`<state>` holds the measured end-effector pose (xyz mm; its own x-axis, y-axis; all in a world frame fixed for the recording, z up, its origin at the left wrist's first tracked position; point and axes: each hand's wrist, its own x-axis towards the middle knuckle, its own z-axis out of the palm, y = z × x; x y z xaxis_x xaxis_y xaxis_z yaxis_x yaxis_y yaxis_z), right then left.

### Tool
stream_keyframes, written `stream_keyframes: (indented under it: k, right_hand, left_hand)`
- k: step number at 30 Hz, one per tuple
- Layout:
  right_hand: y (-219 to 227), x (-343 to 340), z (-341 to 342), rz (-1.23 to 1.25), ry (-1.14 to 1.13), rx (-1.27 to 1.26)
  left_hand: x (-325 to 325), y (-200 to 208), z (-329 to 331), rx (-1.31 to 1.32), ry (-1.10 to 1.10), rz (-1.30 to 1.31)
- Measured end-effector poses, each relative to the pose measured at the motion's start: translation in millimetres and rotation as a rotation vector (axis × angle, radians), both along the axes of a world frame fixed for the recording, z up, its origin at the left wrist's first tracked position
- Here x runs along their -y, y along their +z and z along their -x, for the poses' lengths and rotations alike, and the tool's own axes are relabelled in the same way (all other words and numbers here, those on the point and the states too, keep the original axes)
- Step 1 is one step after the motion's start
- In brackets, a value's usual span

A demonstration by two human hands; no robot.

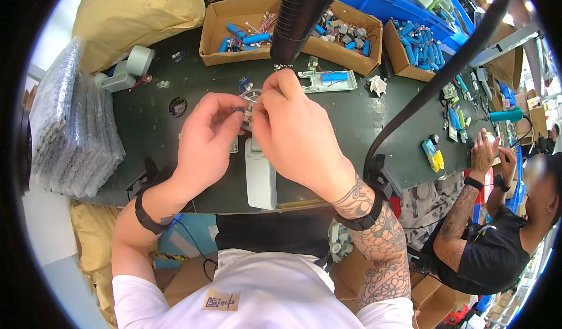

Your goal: Assembling handheld electric fans by installing motors, batteries, and wiring into plastic housings.

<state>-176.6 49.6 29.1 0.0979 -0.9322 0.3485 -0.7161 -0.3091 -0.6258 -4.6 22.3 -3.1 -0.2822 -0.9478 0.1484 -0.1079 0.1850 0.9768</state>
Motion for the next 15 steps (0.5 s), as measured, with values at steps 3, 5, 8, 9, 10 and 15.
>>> stream_keyframes:
  k: [3, 5, 8, 9, 10, 15]
  right_hand:
    - [5, 4, 11, 0.038, 0.04, -0.057]
    - [10, 8, 16, 0.089, 0.133, -0.135]
    - [23, 9, 16, 0.0, 0.158, -0.234]
    - [21, 12, 17, -0.001, 0.154, -0.238]
    - [17, 15, 19, 0.049, 0.169, -0.224]
    - [16, 12, 20, -0.007, 0.161, -0.075]
  left_hand:
    - [2, 1, 0, 0.032, -0.024, 0.092]
    - [2, 0, 0, 0.049, -0.025, 0.143]
    - [2, 1, -4, 0.116, -0.045, 0.187]
    - [3, 2, -4, 0.168, -0.064, 0.179]
    - [4, 1, -3, 0.164, -0.067, 0.179]
    - [4, -3, 0, 0.073, -0.014, 0.196]
